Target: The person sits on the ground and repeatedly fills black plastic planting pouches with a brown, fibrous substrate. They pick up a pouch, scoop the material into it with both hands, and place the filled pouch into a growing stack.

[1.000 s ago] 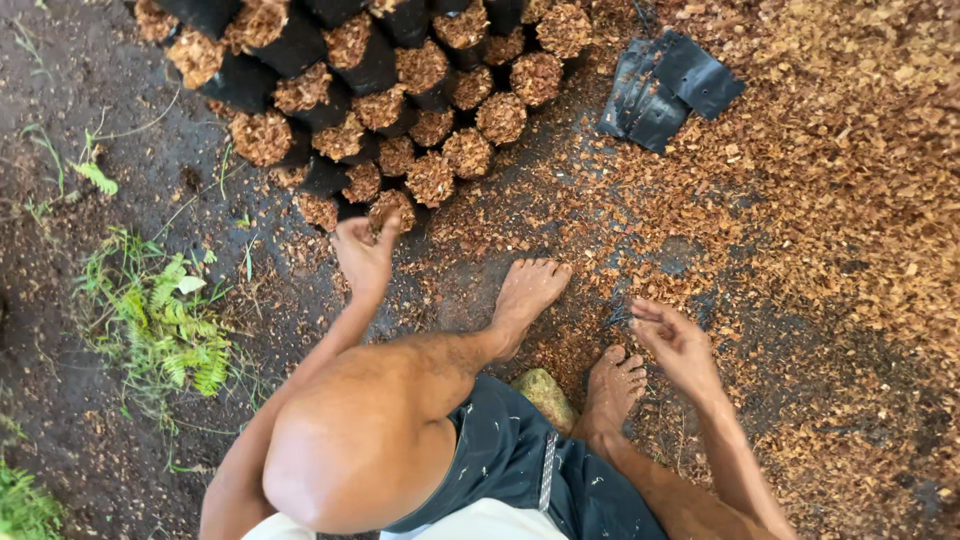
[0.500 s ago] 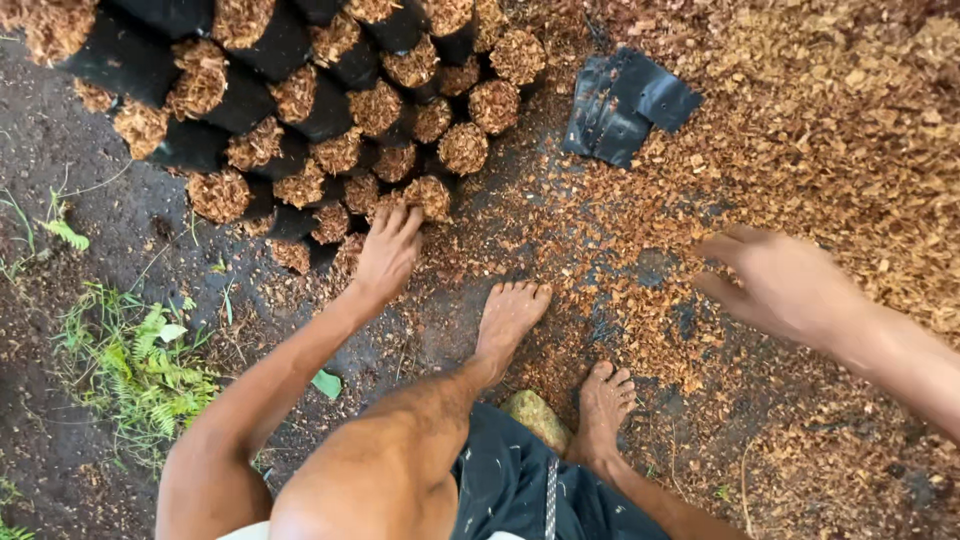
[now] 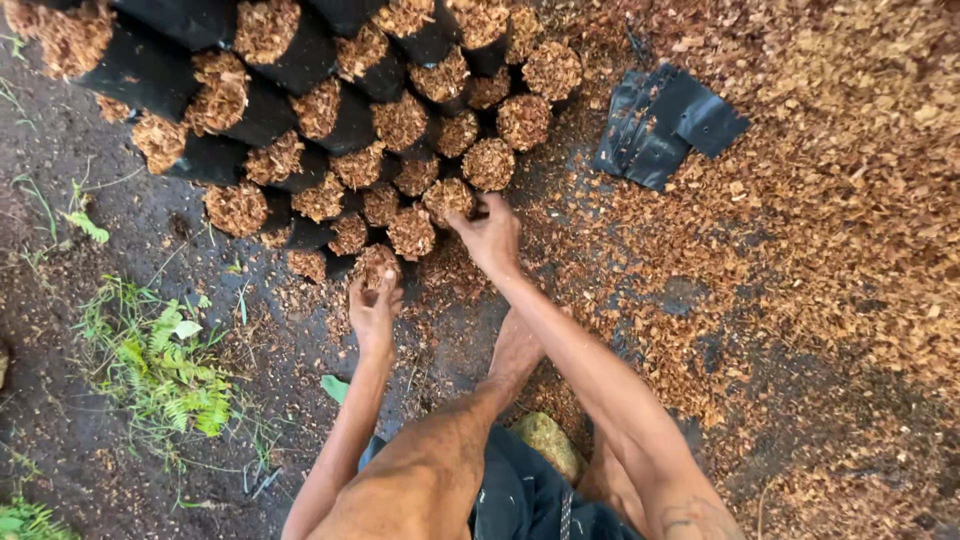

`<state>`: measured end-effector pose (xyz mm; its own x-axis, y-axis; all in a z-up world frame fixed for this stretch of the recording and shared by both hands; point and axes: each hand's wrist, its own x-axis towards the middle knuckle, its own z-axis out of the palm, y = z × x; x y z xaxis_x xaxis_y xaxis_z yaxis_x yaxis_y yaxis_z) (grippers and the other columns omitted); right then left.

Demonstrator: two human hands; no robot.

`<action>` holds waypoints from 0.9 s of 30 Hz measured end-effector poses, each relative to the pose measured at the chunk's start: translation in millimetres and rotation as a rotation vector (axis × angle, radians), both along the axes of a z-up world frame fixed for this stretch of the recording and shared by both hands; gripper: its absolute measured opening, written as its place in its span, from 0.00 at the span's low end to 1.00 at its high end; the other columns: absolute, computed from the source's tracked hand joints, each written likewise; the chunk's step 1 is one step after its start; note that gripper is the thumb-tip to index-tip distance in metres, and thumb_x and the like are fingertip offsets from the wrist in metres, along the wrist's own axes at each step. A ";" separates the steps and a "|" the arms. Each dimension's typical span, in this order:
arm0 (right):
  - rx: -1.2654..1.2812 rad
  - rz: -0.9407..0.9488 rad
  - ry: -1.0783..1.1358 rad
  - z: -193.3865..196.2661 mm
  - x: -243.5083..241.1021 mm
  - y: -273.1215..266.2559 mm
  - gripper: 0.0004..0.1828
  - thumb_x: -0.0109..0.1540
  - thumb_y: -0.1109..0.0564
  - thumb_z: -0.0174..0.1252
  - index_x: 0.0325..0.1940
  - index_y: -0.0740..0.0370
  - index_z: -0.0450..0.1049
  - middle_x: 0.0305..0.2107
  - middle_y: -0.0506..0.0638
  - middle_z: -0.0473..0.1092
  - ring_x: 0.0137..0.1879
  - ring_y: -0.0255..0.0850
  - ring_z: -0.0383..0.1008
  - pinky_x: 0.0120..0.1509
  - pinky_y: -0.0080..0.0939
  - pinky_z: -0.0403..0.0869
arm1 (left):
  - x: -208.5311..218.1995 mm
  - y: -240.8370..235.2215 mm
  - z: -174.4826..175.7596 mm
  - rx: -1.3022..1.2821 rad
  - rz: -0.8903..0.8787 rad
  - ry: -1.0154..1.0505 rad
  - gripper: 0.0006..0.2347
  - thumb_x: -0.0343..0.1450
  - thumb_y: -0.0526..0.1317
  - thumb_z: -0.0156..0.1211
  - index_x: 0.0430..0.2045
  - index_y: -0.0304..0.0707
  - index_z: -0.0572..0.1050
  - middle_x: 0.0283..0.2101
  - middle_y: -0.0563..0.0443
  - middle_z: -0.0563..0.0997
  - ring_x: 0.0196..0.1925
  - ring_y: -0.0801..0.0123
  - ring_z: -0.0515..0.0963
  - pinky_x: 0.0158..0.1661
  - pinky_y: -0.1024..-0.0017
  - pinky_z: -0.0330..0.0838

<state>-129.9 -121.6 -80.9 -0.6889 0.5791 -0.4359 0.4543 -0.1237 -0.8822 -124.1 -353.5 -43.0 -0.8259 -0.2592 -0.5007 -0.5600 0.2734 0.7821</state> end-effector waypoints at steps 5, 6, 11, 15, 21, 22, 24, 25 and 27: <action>-0.173 -0.027 -0.031 36.4 8.1 40.4 0.39 0.54 0.41 0.79 0.58 0.69 0.75 0.49 0.71 0.75 0.45 0.54 0.84 0.43 0.42 0.85 | -13.9 20.2 4.9 0.088 0.091 0.007 0.34 0.69 0.45 0.78 0.65 0.34 0.61 0.42 0.38 0.77 0.38 0.55 0.87 0.46 0.61 0.83; -0.233 -0.066 -0.091 48.1 13.0 50.0 0.38 0.58 0.37 0.77 0.57 0.68 0.75 0.49 0.70 0.75 0.46 0.52 0.84 0.39 0.39 0.86 | -11.6 19.3 7.3 0.055 0.093 -0.008 0.36 0.70 0.44 0.78 0.66 0.31 0.59 0.44 0.35 0.75 0.40 0.52 0.87 0.48 0.58 0.83; -0.090 -0.208 0.007 13.5 -14.9 57.4 0.32 0.60 0.44 0.74 0.57 0.66 0.74 0.52 0.65 0.75 0.49 0.52 0.83 0.44 0.47 0.85 | -12.5 16.9 -1.2 0.086 0.113 -0.002 0.38 0.69 0.44 0.79 0.65 0.27 0.56 0.44 0.42 0.69 0.36 0.59 0.86 0.44 0.66 0.84; -0.050 -0.196 0.005 7.8 -16.3 53.3 0.31 0.58 0.42 0.76 0.55 0.60 0.75 0.52 0.63 0.76 0.46 0.51 0.84 0.48 0.47 0.85 | -15.1 15.1 -5.2 0.084 0.133 -0.006 0.34 0.69 0.44 0.79 0.62 0.31 0.59 0.44 0.43 0.69 0.35 0.58 0.87 0.43 0.66 0.84; 0.116 -0.289 -0.049 10.5 -30.2 119.9 0.30 0.60 0.41 0.73 0.60 0.56 0.75 0.55 0.59 0.76 0.55 0.51 0.83 0.58 0.49 0.83 | -16.1 15.6 -9.1 0.090 0.147 0.015 0.35 0.67 0.44 0.81 0.61 0.33 0.58 0.42 0.43 0.69 0.33 0.57 0.87 0.42 0.66 0.83; 0.119 -0.299 -0.045 -5.9 -37.2 116.8 0.30 0.60 0.41 0.73 0.60 0.56 0.75 0.55 0.59 0.76 0.55 0.51 0.83 0.58 0.49 0.83 | -16.4 14.9 -11.7 0.094 0.136 0.018 0.35 0.67 0.44 0.81 0.61 0.33 0.58 0.42 0.43 0.69 0.33 0.57 0.87 0.42 0.66 0.83; 0.192 -0.290 -0.085 -38.4 -51.1 109.6 0.26 0.55 0.40 0.76 0.49 0.55 0.80 0.43 0.57 0.81 0.48 0.54 0.84 0.48 0.47 0.84 | -15.2 12.0 -16.3 0.098 0.154 0.022 0.36 0.68 0.43 0.80 0.62 0.34 0.56 0.42 0.37 0.74 0.32 0.58 0.86 0.41 0.65 0.84; 0.194 -0.296 -0.083 -31.2 -48.3 111.6 0.26 0.55 0.40 0.76 0.49 0.55 0.80 0.43 0.57 0.81 0.48 0.54 0.84 0.48 0.47 0.84 | -17.2 15.0 -12.9 0.100 0.148 0.024 0.36 0.68 0.43 0.80 0.62 0.34 0.56 0.42 0.37 0.74 0.32 0.58 0.86 0.41 0.65 0.84; 0.112 -0.256 0.008 -18.1 -38.9 113.1 0.27 0.55 0.40 0.77 0.49 0.57 0.80 0.42 0.60 0.81 0.45 0.54 0.84 0.48 0.48 0.84 | -16.3 18.8 -6.7 0.109 0.167 0.035 0.33 0.68 0.42 0.80 0.59 0.33 0.58 0.41 0.42 0.72 0.31 0.59 0.86 0.39 0.69 0.84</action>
